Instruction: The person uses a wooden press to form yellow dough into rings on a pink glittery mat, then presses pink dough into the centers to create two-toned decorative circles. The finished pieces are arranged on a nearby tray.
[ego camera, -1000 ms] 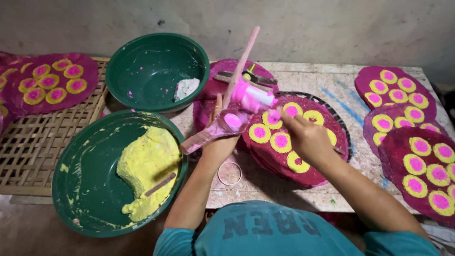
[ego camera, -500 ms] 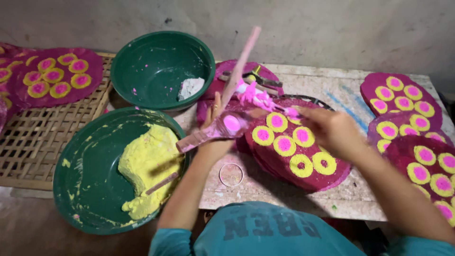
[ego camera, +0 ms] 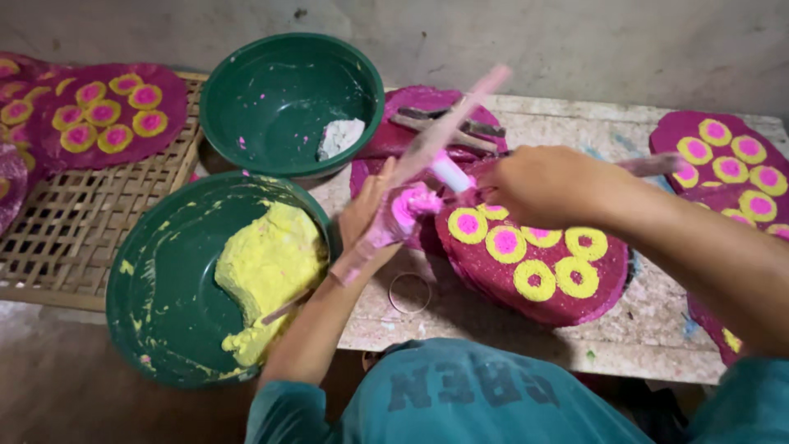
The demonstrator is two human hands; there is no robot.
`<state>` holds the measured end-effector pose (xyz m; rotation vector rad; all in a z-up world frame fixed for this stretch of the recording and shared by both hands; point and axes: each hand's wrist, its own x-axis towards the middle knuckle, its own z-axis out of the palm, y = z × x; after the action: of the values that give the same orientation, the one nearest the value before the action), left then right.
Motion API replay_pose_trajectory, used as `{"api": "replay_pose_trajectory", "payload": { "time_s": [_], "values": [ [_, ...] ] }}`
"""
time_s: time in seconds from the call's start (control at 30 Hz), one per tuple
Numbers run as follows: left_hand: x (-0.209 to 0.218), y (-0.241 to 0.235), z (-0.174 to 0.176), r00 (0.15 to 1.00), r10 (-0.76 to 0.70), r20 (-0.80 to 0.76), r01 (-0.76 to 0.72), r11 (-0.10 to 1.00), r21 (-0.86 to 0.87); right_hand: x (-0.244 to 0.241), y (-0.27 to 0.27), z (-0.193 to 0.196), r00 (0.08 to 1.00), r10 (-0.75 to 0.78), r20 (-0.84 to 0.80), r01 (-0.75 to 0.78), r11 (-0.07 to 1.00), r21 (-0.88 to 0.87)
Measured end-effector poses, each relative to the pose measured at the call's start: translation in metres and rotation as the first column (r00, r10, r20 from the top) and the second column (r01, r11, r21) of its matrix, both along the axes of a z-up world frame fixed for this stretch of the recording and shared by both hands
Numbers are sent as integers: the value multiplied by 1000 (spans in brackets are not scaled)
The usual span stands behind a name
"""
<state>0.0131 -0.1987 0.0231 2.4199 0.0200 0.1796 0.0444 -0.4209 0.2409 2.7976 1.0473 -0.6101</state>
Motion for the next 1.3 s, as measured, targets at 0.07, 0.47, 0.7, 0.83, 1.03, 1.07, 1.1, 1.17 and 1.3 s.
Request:
{"api": "replay_pose_trajectory", "payload": {
  "time_s": [0.07, 0.47, 0.7, 0.83, 1.03, 1.07, 1.1, 1.17, 1.3],
  "values": [
    [-5, -5, -5, 996, -46, -77, 48, 999, 26, -6, 18, -12, 993, 116, 33, -113, 990, -78],
    [-36, 20, -7, 959, -162, -235, 76, 939, -336, -34, -23, -26, 840, 409, 357, -394, 912, -116],
    [-27, -2, -3, 921, -290, 260, 308, 951, -32, -45, 38, -80, 616, 523, 589, -516, 833, -200],
    [-37, 7, -39, 957, -219, 193, 175, 960, 218, -43, 28, -85, 668, 536, 516, -551, 822, -142],
    [0, 87, -95, 981, -130, 142, 137, 990, -39, -27, -15, -36, 901, 132, 413, -310, 862, 401],
    [15, 87, -102, 960, -209, 188, 227, 971, -77, -27, -7, -48, 936, 96, 338, -272, 807, 524],
    [28, 86, -106, 929, -284, 237, 316, 942, -110, -27, 7, -67, 964, 69, 256, -222, 739, 637],
    [29, 88, -108, 936, -183, 299, 99, 956, 275, -28, 28, -106, 990, 103, 95, -139, 652, 746],
    [19, 102, -76, 845, 86, 528, -450, 646, 616, -42, 37, -159, 990, 87, -115, 47, 555, 831]
  ]
}}
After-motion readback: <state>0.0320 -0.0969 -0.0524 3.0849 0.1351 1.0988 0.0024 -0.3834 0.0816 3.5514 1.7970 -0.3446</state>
